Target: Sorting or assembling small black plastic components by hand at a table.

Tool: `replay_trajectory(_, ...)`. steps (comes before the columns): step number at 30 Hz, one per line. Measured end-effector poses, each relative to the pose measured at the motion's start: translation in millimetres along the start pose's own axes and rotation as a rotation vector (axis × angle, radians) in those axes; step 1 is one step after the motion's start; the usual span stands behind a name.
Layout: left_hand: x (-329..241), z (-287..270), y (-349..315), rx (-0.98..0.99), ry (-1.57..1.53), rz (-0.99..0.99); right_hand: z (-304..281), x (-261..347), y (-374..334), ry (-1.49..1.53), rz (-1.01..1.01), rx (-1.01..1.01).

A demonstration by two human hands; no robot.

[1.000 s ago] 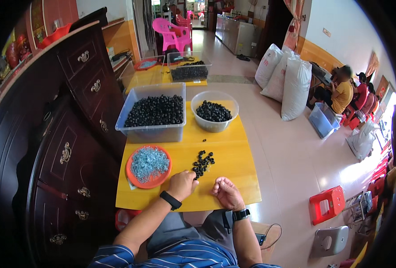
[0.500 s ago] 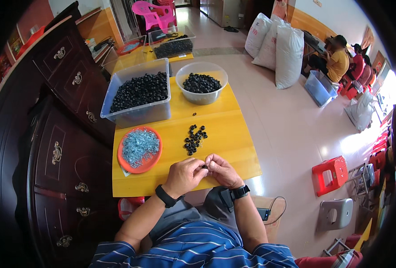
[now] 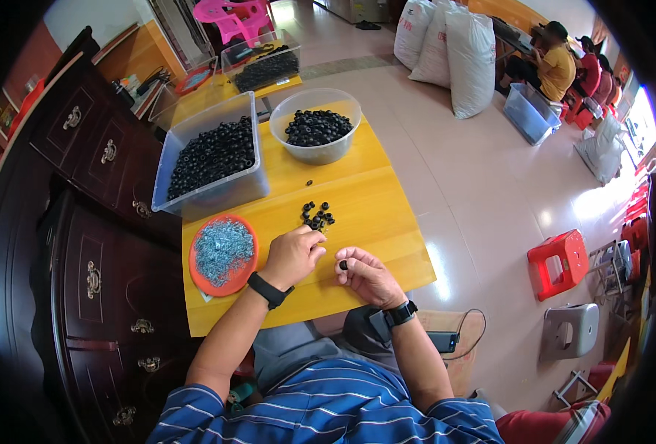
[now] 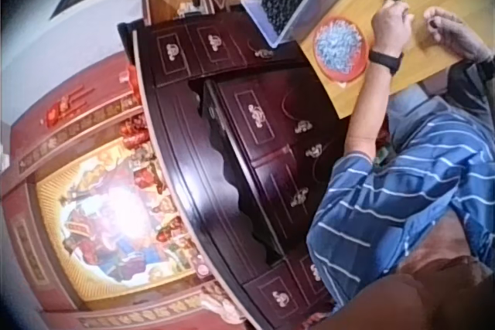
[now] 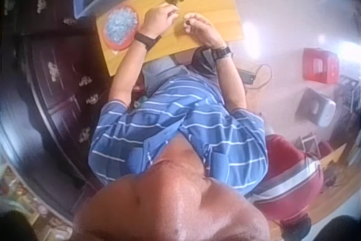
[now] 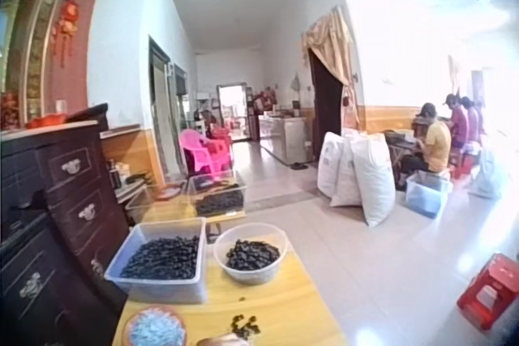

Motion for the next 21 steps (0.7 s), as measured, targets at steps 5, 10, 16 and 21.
replay_trajectory(5, 14.0, 20.5, 11.6, 0.078, 0.181, -0.003, 2.3, -1.5, 0.2, -0.004, 0.001, 0.014)
replay_trajectory(10, 19.8, 28.9, 15.8, 0.127, 0.326, 0.044, 3.4, -0.7, 0.7, -0.015, 0.000, -0.016)
replay_trajectory(16, 11.3, 19.6, 3.1, 0.198, 0.106, 0.088, 0.6, -3.6, 1.2, 0.032, 0.035, 0.002)
replay_trajectory(21, 17.0, 0.5, 1.7, 0.051, 0.131, 0.021, -1.5, -3.9, 2.3, 0.046, 0.011, 0.024)
Point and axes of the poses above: each hand's wrist, its own y-axis towards the middle knuckle, its own z-axis out of the palm, x = y × z, the point moved 4 cm from there along y, towards the middle knuckle, and after that the axes turned 7 degrees about -y, right-handed, at the moved point
